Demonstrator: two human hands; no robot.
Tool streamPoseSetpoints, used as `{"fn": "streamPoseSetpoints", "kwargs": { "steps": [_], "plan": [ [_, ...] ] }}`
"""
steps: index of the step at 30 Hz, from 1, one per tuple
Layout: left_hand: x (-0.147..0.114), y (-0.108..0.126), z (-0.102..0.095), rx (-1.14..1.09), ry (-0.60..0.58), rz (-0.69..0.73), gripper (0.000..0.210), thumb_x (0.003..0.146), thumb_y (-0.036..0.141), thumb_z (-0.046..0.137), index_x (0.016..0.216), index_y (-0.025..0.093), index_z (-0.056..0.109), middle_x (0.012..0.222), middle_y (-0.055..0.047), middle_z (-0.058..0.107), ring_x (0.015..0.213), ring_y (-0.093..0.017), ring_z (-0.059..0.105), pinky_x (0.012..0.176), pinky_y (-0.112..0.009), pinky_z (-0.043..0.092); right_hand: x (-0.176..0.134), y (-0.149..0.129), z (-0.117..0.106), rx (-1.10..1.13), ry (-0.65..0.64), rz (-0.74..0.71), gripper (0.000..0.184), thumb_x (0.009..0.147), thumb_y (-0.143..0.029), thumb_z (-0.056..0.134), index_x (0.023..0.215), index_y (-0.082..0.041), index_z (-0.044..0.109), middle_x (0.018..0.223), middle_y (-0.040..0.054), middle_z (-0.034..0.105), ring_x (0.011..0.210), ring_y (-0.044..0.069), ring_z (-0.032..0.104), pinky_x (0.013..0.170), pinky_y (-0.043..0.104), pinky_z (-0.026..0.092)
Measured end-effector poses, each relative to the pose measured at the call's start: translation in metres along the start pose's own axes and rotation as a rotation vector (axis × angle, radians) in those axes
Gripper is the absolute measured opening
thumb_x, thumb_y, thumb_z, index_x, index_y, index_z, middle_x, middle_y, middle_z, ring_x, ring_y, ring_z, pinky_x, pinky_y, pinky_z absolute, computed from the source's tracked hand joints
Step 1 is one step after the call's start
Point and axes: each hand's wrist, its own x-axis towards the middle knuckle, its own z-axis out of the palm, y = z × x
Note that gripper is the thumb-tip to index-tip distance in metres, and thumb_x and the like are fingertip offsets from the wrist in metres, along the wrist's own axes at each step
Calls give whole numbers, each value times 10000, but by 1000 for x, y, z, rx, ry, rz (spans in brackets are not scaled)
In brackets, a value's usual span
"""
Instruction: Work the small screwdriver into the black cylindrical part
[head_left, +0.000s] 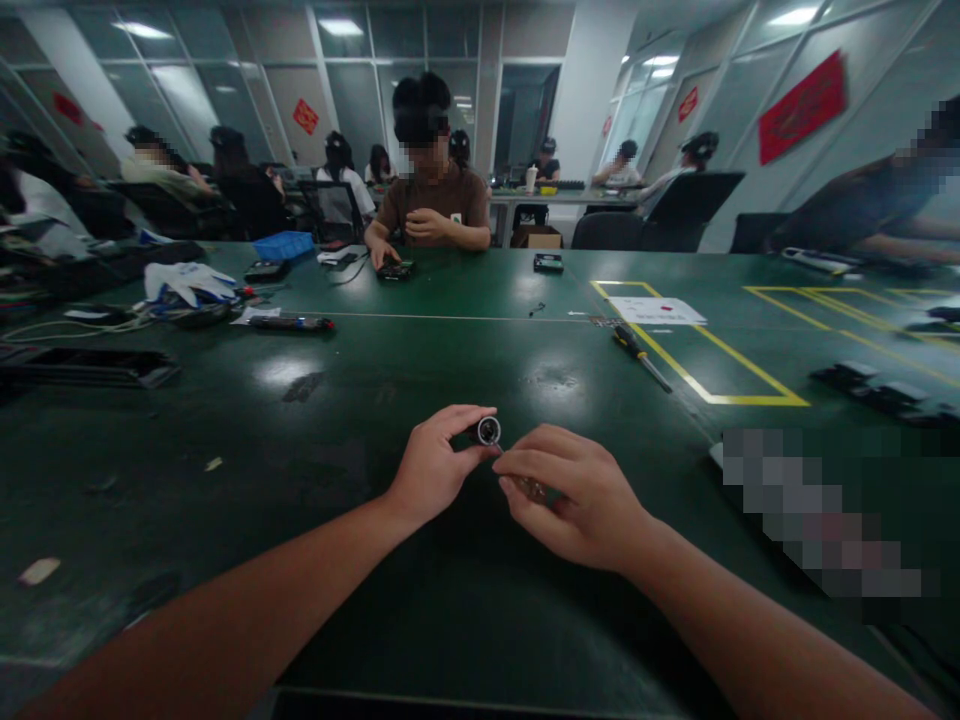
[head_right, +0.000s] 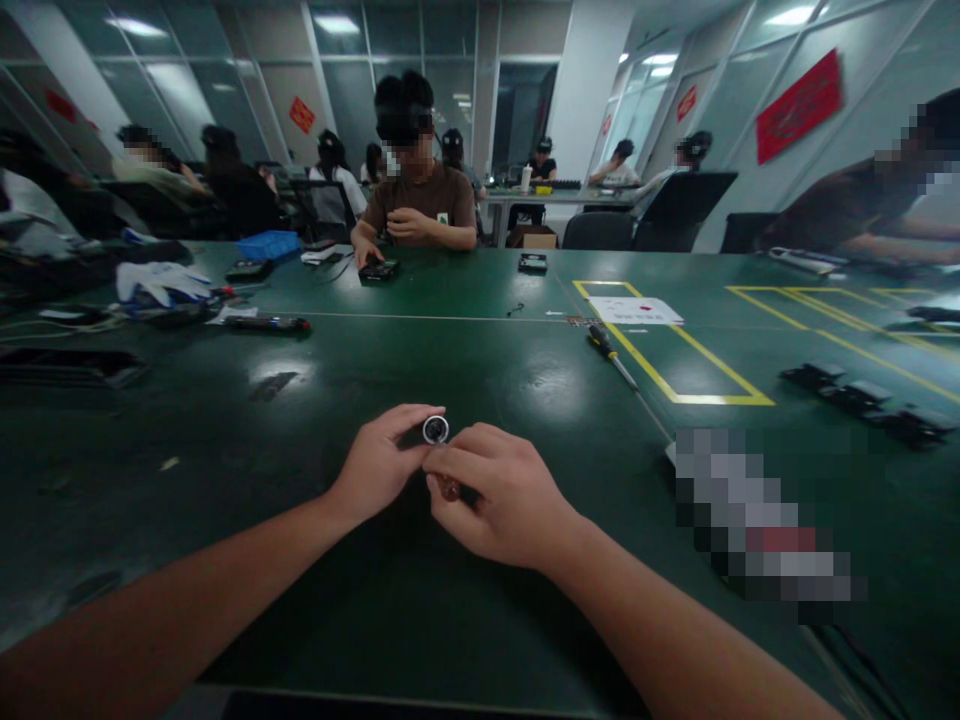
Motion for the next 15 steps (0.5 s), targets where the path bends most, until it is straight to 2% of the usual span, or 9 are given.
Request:
{"fn": "streamPoseSetpoints", "kwargs": {
  "steps": [2,7,9,11,15],
  "plan": [
    [0,-1,0,-17,-2,-7,354,811,139,761,1150,237,744,1193,-59,729,1126,-214,671,1036,-390,506,0,0,0,13,25,58,136,891,-135,598,967,-177,703,809,41,686,713,161,626,660,288,486],
    [-1,-6,2,-47,-7,-32,380,789,183,811,1158,241,743,1191,-56,723,1117,-210,669,1045,-392,499,-2,4,3,12,198,332,120,929,-185,600,980,-189,708,813,23,727,688,152,666,648,277,496],
    [0,-7,3,-58,0,-46,391,781,175,818,1159,240,743,1195,-55,721,1119,-208,668,1045,-391,499,-2,5,3,25,218,364,114,931,-189,602,971,-191,709,808,21,731,682,151,669,646,276,501],
    [0,-7,2,-67,12,-51,379,787,157,804,1153,234,746,1192,-56,723,1120,-207,668,1043,-389,500,-1,4,4,32,170,280,125,917,-173,603,975,-183,713,816,33,725,692,154,666,652,278,505],
    [1,-5,1,-48,24,-23,374,793,123,773,1149,236,750,1179,-52,726,1123,-204,667,1036,-386,502,1,0,2,5,5,18,147,878,-125,592,930,-169,722,802,60,694,698,166,626,646,293,492]
  ]
}}
